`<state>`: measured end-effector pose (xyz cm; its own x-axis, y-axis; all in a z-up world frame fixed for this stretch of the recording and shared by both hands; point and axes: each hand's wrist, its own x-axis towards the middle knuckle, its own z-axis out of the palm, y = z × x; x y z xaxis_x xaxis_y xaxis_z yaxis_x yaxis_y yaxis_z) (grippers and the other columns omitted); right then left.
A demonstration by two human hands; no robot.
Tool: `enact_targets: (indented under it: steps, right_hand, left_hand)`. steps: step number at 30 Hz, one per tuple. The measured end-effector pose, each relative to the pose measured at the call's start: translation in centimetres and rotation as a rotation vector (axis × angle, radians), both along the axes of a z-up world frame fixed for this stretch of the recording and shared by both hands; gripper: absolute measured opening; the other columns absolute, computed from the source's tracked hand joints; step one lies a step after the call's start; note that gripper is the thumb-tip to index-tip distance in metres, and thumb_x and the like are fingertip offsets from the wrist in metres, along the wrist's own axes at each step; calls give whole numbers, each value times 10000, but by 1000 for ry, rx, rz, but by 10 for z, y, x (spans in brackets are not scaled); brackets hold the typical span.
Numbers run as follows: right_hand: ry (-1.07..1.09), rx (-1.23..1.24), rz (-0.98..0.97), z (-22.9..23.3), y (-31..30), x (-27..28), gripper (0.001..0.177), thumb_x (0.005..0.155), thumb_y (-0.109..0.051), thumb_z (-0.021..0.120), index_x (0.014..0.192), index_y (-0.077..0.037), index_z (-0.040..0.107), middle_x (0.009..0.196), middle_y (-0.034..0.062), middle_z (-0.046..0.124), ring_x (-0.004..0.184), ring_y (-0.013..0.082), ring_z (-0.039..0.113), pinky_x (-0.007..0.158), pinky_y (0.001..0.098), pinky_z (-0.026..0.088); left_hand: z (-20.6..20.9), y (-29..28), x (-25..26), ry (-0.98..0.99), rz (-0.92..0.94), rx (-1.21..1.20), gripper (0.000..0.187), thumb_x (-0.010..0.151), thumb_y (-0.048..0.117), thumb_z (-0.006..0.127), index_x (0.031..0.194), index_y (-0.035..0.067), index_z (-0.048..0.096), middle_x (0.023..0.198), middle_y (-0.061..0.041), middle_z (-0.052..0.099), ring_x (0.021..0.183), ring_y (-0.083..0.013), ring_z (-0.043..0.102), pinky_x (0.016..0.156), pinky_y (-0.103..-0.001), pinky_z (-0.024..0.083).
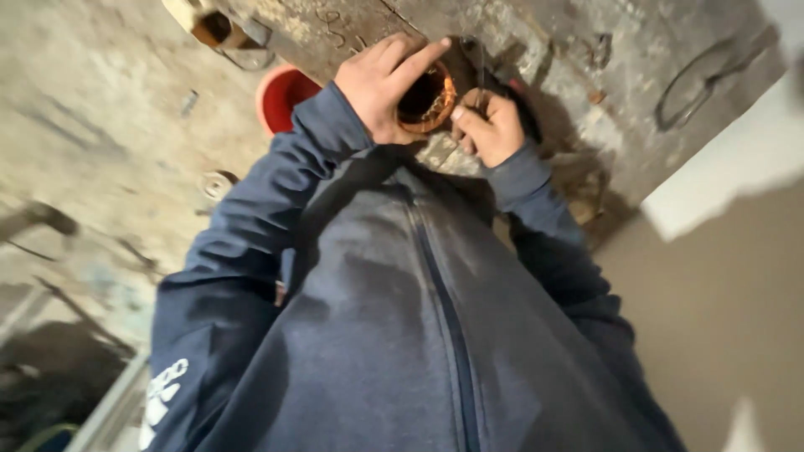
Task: The person uses a knife and pliers to strip the insulation from a coil of copper wire. They repeatedly cut the wire and pull the insulation off, dropping the copper pieces into a red bucket.
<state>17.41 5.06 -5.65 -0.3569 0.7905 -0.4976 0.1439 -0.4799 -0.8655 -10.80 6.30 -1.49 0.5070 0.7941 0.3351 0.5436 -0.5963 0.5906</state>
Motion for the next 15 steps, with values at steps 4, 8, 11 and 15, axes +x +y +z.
enact_targets:
  steps: [4, 8, 11, 15]
  right_hand:
    - [6, -13, -120, -6, -6, -12, 106, 1018, -136, 632, 994, -37, 603, 747, 31, 665, 525, 82, 536, 476, 248, 408]
    - [-417, 455, 11, -8, -10, -9, 220, 983, -126, 725, 1043, 29, 580, 803, 140, 600, 677, 286, 571, 637, 367, 515]
    - [-493, 722, 66, 17, -10, -8, 335, 978, -115, 736, 1214, 40, 556, 964, 184, 634, 848, 355, 655, 759, 413, 560]
    - [-181, 584, 34, 55, -11, -10, 474, 1083, -75, 586, 1526, -23, 426, 1156, 155, 660, 916, 247, 690, 767, 353, 563]
  left_hand:
    - [4, 12, -6, 22, -65, 60, 1078, 737, 411, 942, 1604, 114, 376, 1350, -145, 560, 1242, -373, 586, 1042, -433, 511]
    - [1, 30, -15, 78, -220, -74, 1136, 685, 457, 948, 1603, 95, 384, 1304, -144, 573, 1230, -385, 574, 1124, -486, 453]
    - [21, 28, -12, 168, -232, -163, 1208, 622, 470, 938, 1617, 91, 365, 1382, -156, 569, 1267, -397, 556, 1108, -474, 446]
    - [15, 14, -4, 178, -21, -51, 1299, 569, 676, 946, 1528, 37, 344, 1475, -223, 484, 1336, -425, 503, 1127, -553, 363]
